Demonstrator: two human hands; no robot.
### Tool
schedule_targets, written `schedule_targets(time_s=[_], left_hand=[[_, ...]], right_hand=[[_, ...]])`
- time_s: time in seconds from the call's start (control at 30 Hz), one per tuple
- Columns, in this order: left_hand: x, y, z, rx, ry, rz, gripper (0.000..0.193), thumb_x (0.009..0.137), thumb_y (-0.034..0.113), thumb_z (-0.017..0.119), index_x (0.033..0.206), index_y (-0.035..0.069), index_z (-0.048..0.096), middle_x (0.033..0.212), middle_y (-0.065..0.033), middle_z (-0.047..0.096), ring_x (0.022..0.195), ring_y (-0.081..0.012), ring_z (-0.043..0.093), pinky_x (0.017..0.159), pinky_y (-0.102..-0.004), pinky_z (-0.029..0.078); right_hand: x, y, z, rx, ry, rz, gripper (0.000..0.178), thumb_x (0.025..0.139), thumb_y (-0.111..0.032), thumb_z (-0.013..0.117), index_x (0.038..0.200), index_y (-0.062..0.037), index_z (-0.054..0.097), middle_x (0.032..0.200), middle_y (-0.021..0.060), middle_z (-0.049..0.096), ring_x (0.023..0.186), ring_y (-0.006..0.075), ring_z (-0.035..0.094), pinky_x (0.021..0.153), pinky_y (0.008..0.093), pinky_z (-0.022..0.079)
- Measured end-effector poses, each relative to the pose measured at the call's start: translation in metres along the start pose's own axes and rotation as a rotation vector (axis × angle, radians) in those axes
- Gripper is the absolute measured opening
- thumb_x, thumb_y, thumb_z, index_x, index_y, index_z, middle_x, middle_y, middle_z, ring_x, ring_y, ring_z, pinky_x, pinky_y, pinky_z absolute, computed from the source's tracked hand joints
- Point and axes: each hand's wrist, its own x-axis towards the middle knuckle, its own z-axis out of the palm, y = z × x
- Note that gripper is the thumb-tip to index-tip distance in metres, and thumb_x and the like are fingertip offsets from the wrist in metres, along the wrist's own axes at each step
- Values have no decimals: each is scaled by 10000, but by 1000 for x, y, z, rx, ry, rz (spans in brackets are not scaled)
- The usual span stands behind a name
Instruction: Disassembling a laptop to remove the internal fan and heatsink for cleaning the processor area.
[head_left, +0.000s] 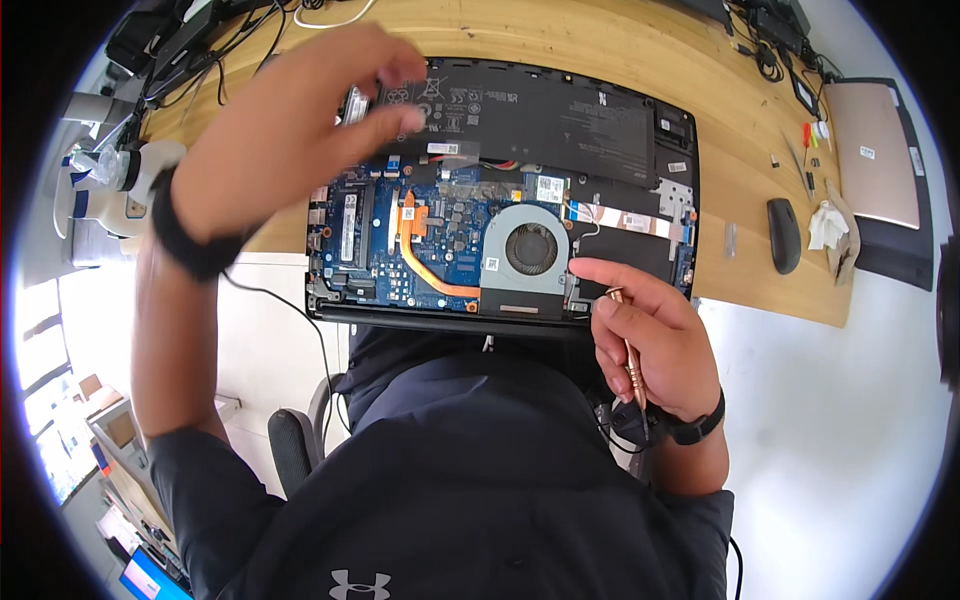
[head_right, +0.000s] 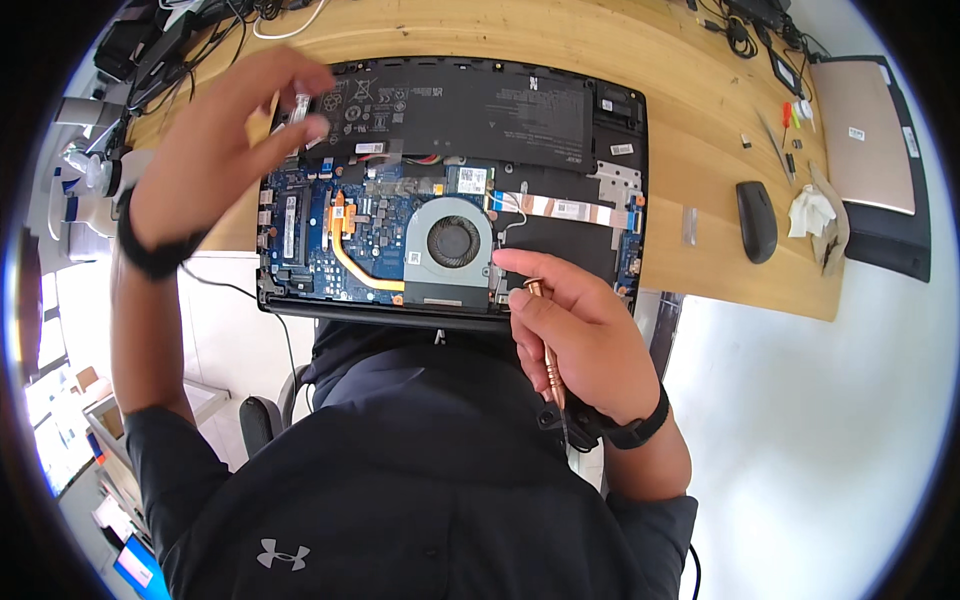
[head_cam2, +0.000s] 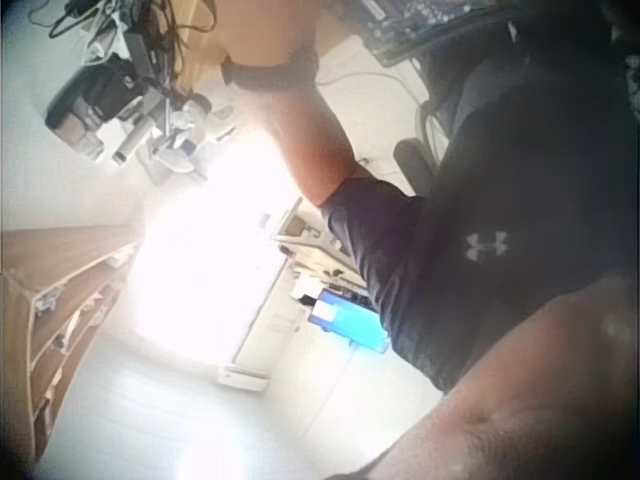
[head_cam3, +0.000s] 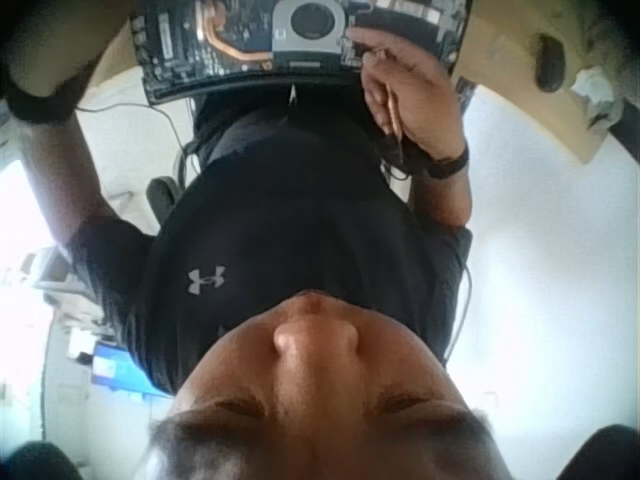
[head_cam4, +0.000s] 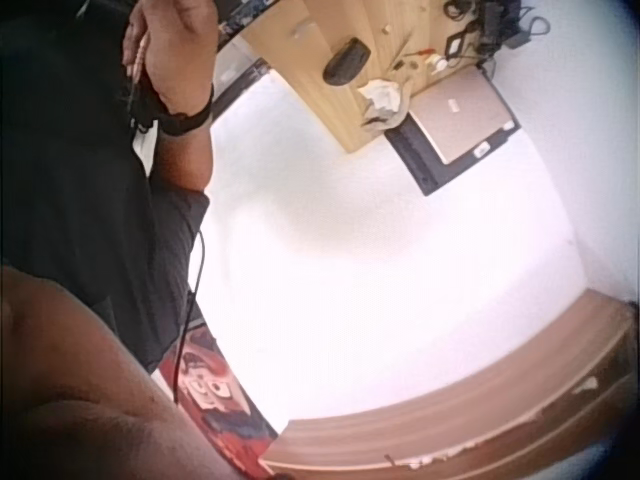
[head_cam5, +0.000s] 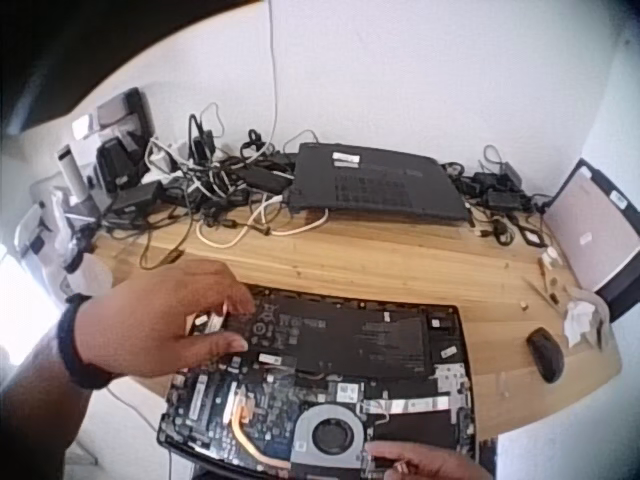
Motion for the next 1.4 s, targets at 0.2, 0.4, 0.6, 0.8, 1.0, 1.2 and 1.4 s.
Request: schedule_targets(time_s=[0.2, 0.4, 0.6, 0.8, 1.0, 1.2, 1.4], left_hand=[[-59, 79, 18, -126, -114, -38, 498, 847, 236, 803, 1252, -2, 637, 1295, -170, 647, 1226, -394, 578, 1073, -474, 430], [-91, 112, 65, -187, -160, -164, 638, 770, 285, 834, 1311, 19, 625, 1482, -190, 531, 1305, -395, 488, 1100, -501, 362], [-93, 119, 81, -140, -141, -156, 678, 754, 315, 843, 1328, 31, 623, 1536, -189, 495, 1306, -373, 483, 1074, -502, 355], [-97, 108, 82, -404, -32, -134, 671, 799, 300, 842, 1345, -3, 597, 1522, -229, 513, 1272, -405, 489, 1110, -503, 359], [-92, 102, 77, -510, -58, -157, 677, 776, 228, 852, 1359, 1, 593, 1493, -222, 533, 1251, -399, 494, 1102, -483, 350], [-87, 89, 70, -671, -67, -151, 721, 783, 239, 850, 1379, -48, 560, 1477, -252, 545, 1219, -395, 519, 1093, -476, 374], [-82, 69, 61, -776, -116, -175, 730, 807, 309, 862, 1351, -84, 573, 1421, -318, 577, 1187, -404, 536, 1060, -471, 403]], right_hand=[[0, 10, -8, 196, 0, 7, 394, 1067, -89, 478, 1438, 35, 531, 684, 40, 501, 445, 117, 481, 400, 259, 408], [2, 14, -5, 399, -56, 35, 401, 1067, -98, 461, 1434, 50, 524, 688, 47, 492, 436, 136, 495, 393, 268, 410], [-1, 15, -6, 464, -82, 23, 410, 1070, -112, 449, 1431, 68, 519, 677, 41, 489, 423, 125, 478, 372, 262, 395], [0, 15, -9, 505, -94, 33, 423, 1068, -111, 440, 1447, 63, 511, 666, 43, 486, 416, 125, 469, 369, 255, 391], [3, 13, -9, 509, -53, 30, 429, 1063, -106, 440, 1450, 67, 505, 652, 46, 483, 408, 123, 461, 372, 254, 391], [4, 15, -10, 541, -101, -6, 469, 1066, -143, 471, 1478, 82, 463, 618, 49, 468, 397, 126, 446, 385, 250, 395], [2, 9, -16, 519, -179, 39, 578, 1048, -138, 542, 1523, 135, 355, 602, 79, 499, 408, 128, 449, 400, 252, 414]])
